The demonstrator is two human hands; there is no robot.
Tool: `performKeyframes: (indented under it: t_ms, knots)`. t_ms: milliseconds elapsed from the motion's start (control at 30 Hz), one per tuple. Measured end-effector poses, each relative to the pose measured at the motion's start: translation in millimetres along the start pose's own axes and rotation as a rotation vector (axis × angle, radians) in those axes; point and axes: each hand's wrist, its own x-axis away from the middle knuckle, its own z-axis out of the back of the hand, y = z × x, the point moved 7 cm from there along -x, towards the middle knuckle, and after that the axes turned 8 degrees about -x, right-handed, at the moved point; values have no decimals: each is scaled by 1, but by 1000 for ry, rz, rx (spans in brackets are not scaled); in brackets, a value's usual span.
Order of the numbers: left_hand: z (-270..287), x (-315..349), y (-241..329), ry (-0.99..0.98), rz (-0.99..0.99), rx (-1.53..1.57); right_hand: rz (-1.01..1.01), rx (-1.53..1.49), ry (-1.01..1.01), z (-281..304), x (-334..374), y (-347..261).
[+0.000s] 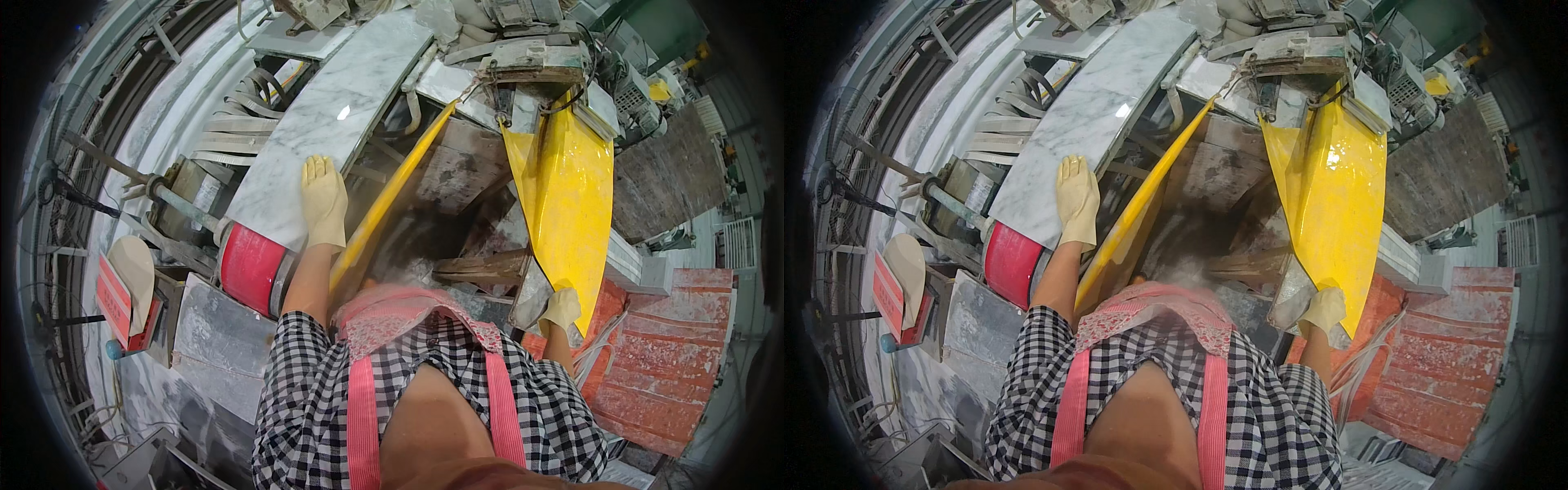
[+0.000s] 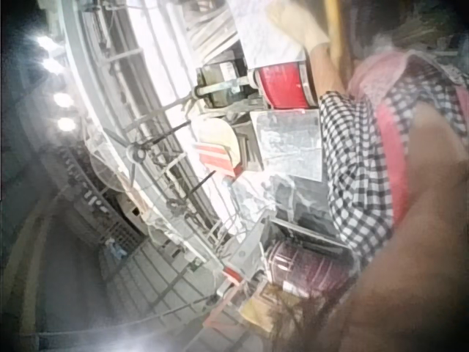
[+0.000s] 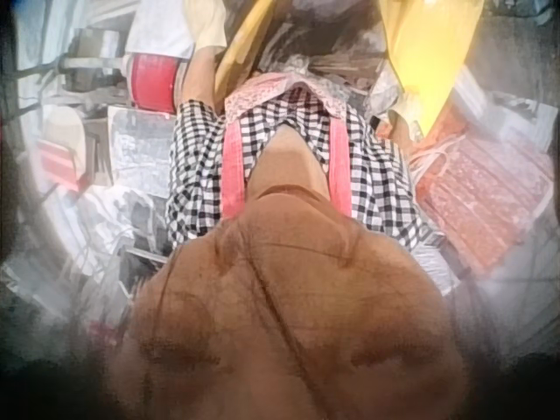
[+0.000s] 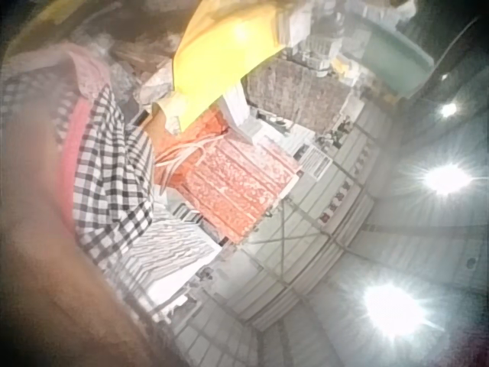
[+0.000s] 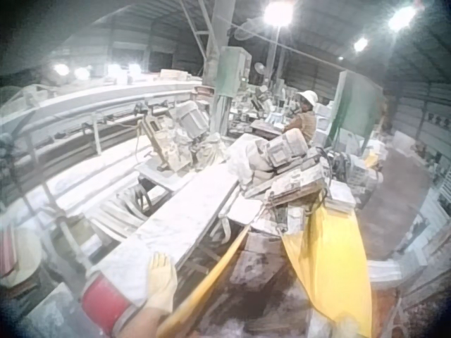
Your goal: The person repeatedly places square tiles onto a yellow conveyor and pushes them against a rotating red polishing wheel. They handle the tiles one at a time, flip them, and move them between the conveyor and a nearby stack.
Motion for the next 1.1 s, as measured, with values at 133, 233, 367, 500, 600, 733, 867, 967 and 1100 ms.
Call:
performKeyframes:
  t_ms: [133,233,367,500,600,733,867,967,1100]
  knots:
    - [-1,-1,0,-8,-9,-21,-3,-11,15,-2,-1,1]
    - [0,0,0,-2,-8,-16,-7,-20,44,-7,-4,5]
    - [4,0,1,40,-18,-10,-7,-15,35,-17,-8,9]
    - [3,0,1,65,-33,3,21,2,61,-16,-7,8]
    - [2,0,0,79,-34,-5,42,40,71,-11,-4,5]
    - [-1,0,0,37,-27,0,54,0,90,-6,-1,3]
    - [4,0,1,63,-26,4,52,8,88,-6,-2,2]
    - [3,0,1,32,-16,-20,43,4,85,-4,-2,1]
    - [-1,0,0,0,-9,-32,48,4,63,-2,0,0]
